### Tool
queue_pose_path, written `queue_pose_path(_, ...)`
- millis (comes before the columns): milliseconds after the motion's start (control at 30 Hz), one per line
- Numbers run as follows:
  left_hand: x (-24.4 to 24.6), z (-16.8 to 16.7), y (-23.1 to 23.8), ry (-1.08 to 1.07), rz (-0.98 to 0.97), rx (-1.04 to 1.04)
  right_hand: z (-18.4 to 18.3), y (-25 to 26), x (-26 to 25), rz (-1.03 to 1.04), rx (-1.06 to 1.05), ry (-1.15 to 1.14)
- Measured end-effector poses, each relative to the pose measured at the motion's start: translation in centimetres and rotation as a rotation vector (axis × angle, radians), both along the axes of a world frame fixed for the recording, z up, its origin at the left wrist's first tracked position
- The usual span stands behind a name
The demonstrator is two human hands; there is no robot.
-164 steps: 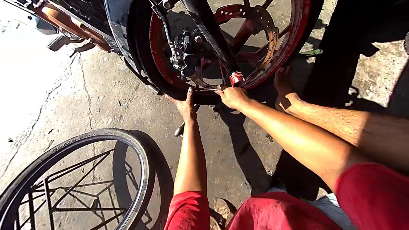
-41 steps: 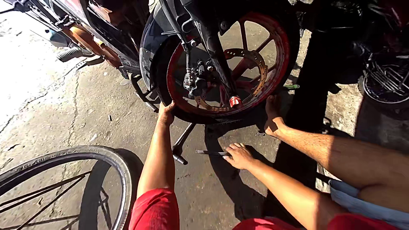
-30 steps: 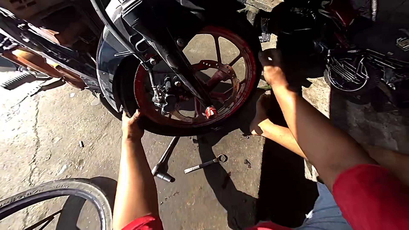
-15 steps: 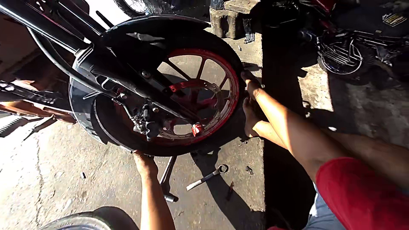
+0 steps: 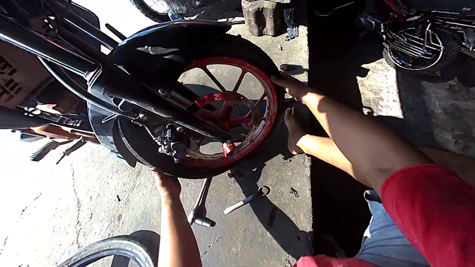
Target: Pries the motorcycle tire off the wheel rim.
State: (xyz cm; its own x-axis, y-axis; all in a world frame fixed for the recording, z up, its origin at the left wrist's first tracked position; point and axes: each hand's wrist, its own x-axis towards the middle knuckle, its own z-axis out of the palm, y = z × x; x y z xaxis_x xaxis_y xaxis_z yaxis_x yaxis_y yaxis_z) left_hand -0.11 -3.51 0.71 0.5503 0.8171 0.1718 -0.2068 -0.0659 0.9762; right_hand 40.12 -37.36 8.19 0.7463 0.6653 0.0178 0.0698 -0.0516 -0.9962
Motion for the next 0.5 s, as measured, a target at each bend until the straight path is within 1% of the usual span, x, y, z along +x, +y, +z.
queue_pose_path(33,0.1,0.1,0.1,-0.005,0.002,0.006,2.0,-0.6,-0.5,0.068,-0.001,0.006)
queue_pose_path(67,0.3,0.2,0.0,-0.016,0.007,0.006,4.2,-0.4,-0.3,0.095,-0.017,-0.038)
queue_pose_path(133,0.4,0.2,-0.2,-0.029,0.020,-0.011,8.4,1.9,0.3,0.108,-0.092,-0.193)
queue_pose_path(200,0.4,0.0,-0.1,-0.032,0.018,-0.020,11.9,5.6,0.4,0.040,-0.210,-0.348)
queue_pose_path(233,0.5,-0.1,-0.2,-0.039,0.017,-0.030,12.9,7.1,0.5,-0.004,-0.268,-0.396)
queue_pose_path(333,0.4,-0.3,-0.4,-0.050,0.037,-0.042,13.7,8.5,0.0,-0.129,-0.408,-0.464)
queue_pose_path(433,0.3,-0.5,0.1,-0.059,0.032,-0.023,12.9,7.9,-0.6,-0.164,-0.400,-0.529)
queue_pose_path(500,0.5,-0.8,0.0,-0.069,0.038,-0.021,13.1,8.3,-0.9,-0.246,-0.430,-0.544)
